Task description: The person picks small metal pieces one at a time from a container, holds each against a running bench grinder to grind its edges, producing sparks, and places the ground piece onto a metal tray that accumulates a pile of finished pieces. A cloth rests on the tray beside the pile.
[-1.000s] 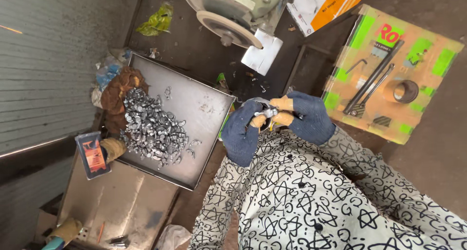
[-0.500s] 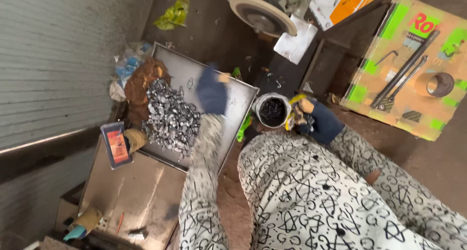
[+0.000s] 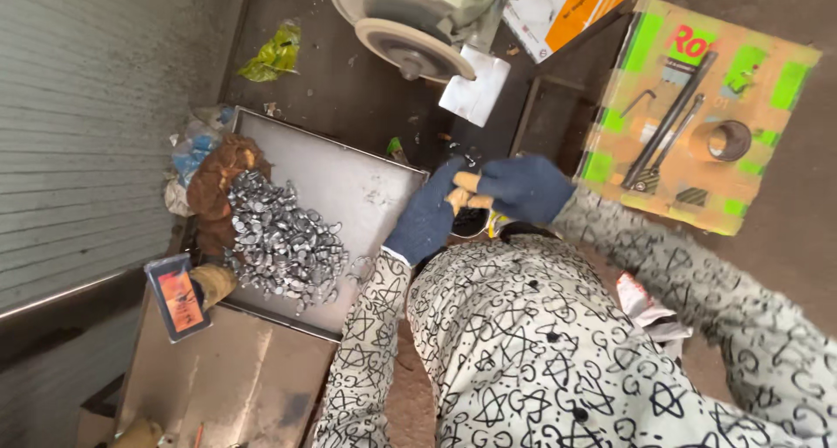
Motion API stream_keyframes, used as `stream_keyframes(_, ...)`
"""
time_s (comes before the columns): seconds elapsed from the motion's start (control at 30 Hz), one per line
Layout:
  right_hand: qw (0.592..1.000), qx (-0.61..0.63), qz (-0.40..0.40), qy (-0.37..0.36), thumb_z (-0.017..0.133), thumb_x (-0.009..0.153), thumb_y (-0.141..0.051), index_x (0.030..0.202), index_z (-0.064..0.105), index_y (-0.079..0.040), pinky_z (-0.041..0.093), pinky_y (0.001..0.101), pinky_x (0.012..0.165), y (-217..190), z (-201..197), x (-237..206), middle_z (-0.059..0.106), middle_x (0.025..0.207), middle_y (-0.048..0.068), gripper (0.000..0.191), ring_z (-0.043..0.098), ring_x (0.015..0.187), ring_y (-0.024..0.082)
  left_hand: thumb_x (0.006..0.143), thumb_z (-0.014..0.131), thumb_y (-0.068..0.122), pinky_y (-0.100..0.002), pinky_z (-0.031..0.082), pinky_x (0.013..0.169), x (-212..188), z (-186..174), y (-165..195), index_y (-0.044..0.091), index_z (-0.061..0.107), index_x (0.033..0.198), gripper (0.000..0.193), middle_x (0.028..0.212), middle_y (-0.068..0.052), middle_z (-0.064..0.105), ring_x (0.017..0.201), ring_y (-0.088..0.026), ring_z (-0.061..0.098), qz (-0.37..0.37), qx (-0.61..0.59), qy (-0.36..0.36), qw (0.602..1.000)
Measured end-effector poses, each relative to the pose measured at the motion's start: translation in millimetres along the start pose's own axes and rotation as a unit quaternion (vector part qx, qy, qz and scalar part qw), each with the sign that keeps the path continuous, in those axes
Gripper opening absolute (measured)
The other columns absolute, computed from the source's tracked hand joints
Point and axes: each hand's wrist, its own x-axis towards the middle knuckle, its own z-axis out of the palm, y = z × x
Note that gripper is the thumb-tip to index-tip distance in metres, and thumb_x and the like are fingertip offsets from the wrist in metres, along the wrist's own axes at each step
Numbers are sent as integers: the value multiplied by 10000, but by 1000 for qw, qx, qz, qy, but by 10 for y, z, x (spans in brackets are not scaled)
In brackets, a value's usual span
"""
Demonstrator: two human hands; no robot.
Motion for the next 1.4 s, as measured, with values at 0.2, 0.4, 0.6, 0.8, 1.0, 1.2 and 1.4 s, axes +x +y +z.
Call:
stream_keyframes(0.2, 995, -90, 31, 33, 707, 945, -454, 1173, 720, -186, 484, 442, 569, 374, -505, 316, 602, 772, 115, 352, 646, 683, 314, 972, 645, 220, -383, 563, 809, 634, -30, 444, 127, 540, 1487, 534, 906, -162, 716, 811, -262, 717, -63, 97, 129, 985)
stream_keyframes(0.4, 989, -116, 58, 68, 716, 968, -421, 1190, 733, -154, 515, 420, 589, 927, -423, 500, 664, 846, 82, 348, 669, 714, 300, 864, 668, 259, -483, 471, 703, 1091, -15, 420, 143, 715, 1135, 299, 860, -98, 644, 796, -309, 642, 81, 465, 216, 855)
stream_keyframes(0.6, 991, -68, 24, 111, 753, 960, -419, 1118, 737, -119, 532, 398, 663, 1138, -355, 458, 684, 908, 79, 339, 693, 802, 285, 924, 697, 330, -470, 464, 711, 1220, 14, 304, 169, 713, 1044, 201, 859, -66, 642, 803, -289, 647, 82, 428, 250, 865)
stream_keyframes(0.8, 997, -54, 3, 48, 765, 936, -421, 1059, 727, -115, 522, 425, 689, 1294, -440, 631, 676, 883, 89, 332, 674, 804, 309, 930, 701, 298, -462, 471, 694, 1286, 74, 269, 165, 672, 1031, 170, 847, -57, 622, 791, -288, 653, 86, 472, 257, 839)
stream_keyframes(1.0, 991, -79, -63, -91, 754, 903, -432, 1025, 737, -145, 504, 461, 623, 1601, -564, 888, 654, 796, 93, 312, 672, 792, 328, 868, 675, 222, -444, 483, 665, 1253, 241, 175, 142, 640, 1177, 321, 826, -62, 620, 755, -277, 654, -14, 524, 219, 823)
stream_keyframes(1.2, 986, -20, -149, -77, 762, 902, -351, 1103, 734, -121, 522, 446, 674, 1719, -564, 978, 646, 827, 112, 306, 668, 798, 326, 887, 673, 207, -442, 483, 676, 1220, 299, 63, 160, 632, 1181, 300, 833, -47, 624, 775, -263, 657, 18, 514, 221, 829)
stream_keyframes(1.4, 995, 19, -98, -20, 789, 894, -351, 1116, 745, -108, 541, 390, 705, 1632, -554, 906, 687, 921, 92, 333, 694, 851, 298, 907, 675, 200, -443, 480, 675, 1237, 216, 22, 188, 627, 1161, 259, 829, -32, 627, 794, -252, 661, 5, 538, 188, 822)
